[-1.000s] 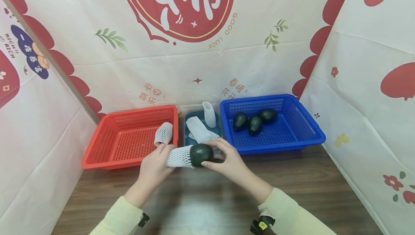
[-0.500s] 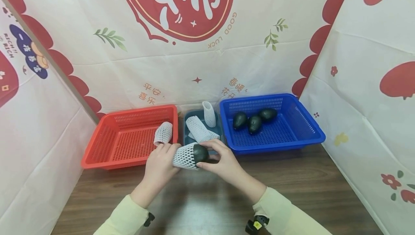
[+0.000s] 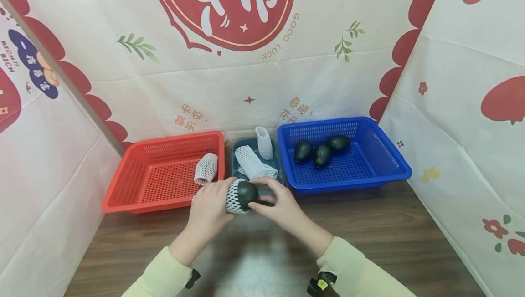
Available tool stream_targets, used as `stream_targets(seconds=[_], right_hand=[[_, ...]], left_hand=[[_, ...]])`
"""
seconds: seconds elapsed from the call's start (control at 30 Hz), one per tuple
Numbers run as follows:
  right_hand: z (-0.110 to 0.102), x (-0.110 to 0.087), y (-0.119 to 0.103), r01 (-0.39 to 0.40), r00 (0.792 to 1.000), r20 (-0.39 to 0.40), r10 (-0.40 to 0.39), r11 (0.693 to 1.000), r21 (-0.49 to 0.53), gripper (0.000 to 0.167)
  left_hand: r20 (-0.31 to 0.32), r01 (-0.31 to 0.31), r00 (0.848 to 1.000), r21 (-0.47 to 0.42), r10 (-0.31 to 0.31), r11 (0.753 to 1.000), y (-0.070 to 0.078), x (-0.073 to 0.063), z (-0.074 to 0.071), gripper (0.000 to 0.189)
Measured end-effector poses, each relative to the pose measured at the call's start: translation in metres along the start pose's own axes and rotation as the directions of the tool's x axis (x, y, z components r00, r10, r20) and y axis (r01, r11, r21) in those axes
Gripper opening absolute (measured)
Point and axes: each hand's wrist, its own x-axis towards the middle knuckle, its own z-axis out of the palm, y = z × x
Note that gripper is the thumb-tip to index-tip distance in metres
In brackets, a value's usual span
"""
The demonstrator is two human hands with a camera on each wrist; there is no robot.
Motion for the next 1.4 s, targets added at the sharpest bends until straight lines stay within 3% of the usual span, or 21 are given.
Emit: stream_targets(seconds=[0.13, 0.33, 0.63, 0.93, 1.13, 1.4], right_hand=[[-0.004, -0.001, 0.002, 0.035, 0.999, 0.027, -0.036, 0.999, 0.039, 0.043], [-0.006, -0.001, 0.002, 0.113, 0.993, -0.008, -0.114, 0.993, -0.019, 0.037], [0.002, -0.002, 0.002, 0.187, 0.982, -0.032, -0.187, 0.982, 0.012, 0.039], [0.008, -0.002, 0.005, 0.123, 0.991, -0.055, -0.122, 0.992, 0.009, 0.037], [0.012, -0.002, 0.006, 0.084, 0.994, -0.065, -0.082, 0.996, 0.013, 0.032], [0.016, -0.005, 0.008, 0.041, 0.996, -0.075, -0.041, 0.999, -0.001, 0.029]], left_hand=[[-0.016, 0.015, 1.000, -0.009, -0.015, 1.000, -0.002, 0.000, -0.001, 0.076], [-0.067, -0.041, 0.997, -0.002, 0.041, 0.999, 0.001, -0.001, -0.003, 0.071], [-0.081, -0.072, 0.994, -0.030, 0.069, 0.997, 0.008, -0.001, -0.002, 0.069], [-0.042, -0.046, 0.998, -0.055, 0.044, 0.997, 0.013, 0.001, -0.002, 0.065], [-0.025, -0.060, 0.998, -0.056, 0.059, 0.997, 0.015, 0.002, 0.000, 0.062], [-0.075, -0.116, 0.991, -0.031, 0.113, 0.993, 0.016, 0.002, 0.004, 0.058]])
